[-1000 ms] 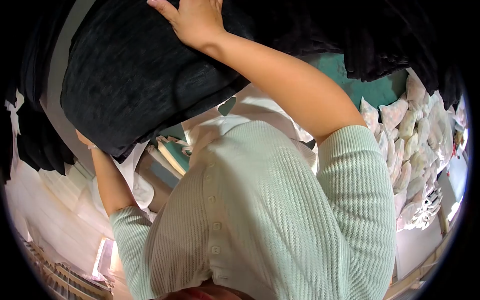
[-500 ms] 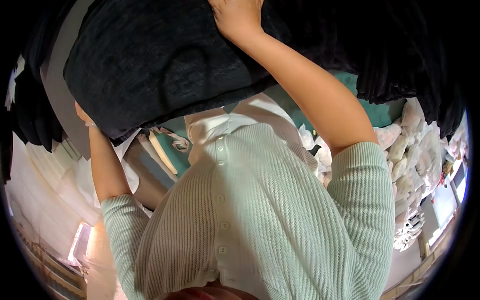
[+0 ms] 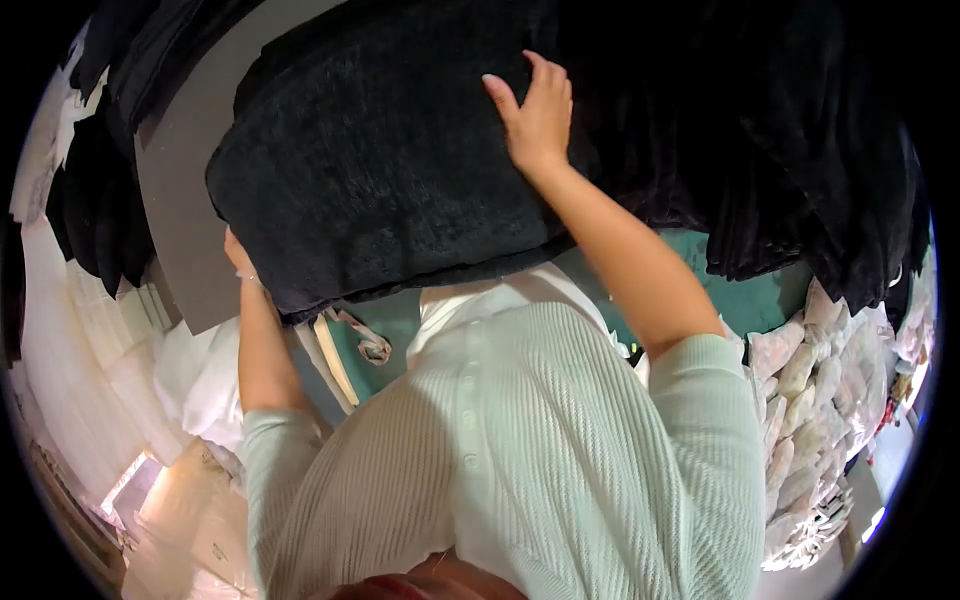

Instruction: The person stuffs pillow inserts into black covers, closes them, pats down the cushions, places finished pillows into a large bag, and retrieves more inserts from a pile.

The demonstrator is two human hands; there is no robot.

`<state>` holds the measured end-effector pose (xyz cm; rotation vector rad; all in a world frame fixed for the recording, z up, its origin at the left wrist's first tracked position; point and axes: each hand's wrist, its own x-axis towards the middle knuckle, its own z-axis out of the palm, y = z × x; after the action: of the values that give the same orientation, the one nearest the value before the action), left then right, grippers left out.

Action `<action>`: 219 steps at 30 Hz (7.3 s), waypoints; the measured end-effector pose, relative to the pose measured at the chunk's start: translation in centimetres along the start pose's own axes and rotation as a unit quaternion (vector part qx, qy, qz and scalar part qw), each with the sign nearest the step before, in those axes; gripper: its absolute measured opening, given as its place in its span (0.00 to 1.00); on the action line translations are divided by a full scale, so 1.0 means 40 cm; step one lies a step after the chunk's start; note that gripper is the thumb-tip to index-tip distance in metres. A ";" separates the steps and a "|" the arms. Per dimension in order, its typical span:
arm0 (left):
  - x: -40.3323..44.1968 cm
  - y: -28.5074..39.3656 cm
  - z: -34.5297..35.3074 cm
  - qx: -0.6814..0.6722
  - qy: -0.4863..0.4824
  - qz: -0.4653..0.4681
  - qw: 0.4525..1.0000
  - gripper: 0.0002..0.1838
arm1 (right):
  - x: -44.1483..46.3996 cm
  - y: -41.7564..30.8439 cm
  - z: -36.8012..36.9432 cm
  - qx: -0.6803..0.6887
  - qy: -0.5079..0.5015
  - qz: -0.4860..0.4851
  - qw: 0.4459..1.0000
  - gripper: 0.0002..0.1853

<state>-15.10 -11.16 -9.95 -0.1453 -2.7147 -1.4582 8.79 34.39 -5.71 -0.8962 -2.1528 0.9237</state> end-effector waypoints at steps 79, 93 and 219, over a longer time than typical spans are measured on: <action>-0.128 0.517 0.144 0.301 -0.097 0.298 0.901 0.36 | -0.059 -0.426 0.083 -0.078 -0.272 -0.325 0.902 0.35; -0.133 0.511 0.160 0.303 -0.056 0.326 0.894 0.36 | -0.096 -0.791 -0.229 0.609 -0.317 -0.306 0.659 0.36; -0.015 0.236 -0.093 -0.184 -0.154 -0.200 0.950 0.54 | 0.083 -0.267 -0.172 0.115 -0.103 0.392 0.907 0.41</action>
<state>-13.43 -9.12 -0.12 0.1947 -2.7840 -2.2248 8.42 33.83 7.41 -1.6419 -1.7685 1.6805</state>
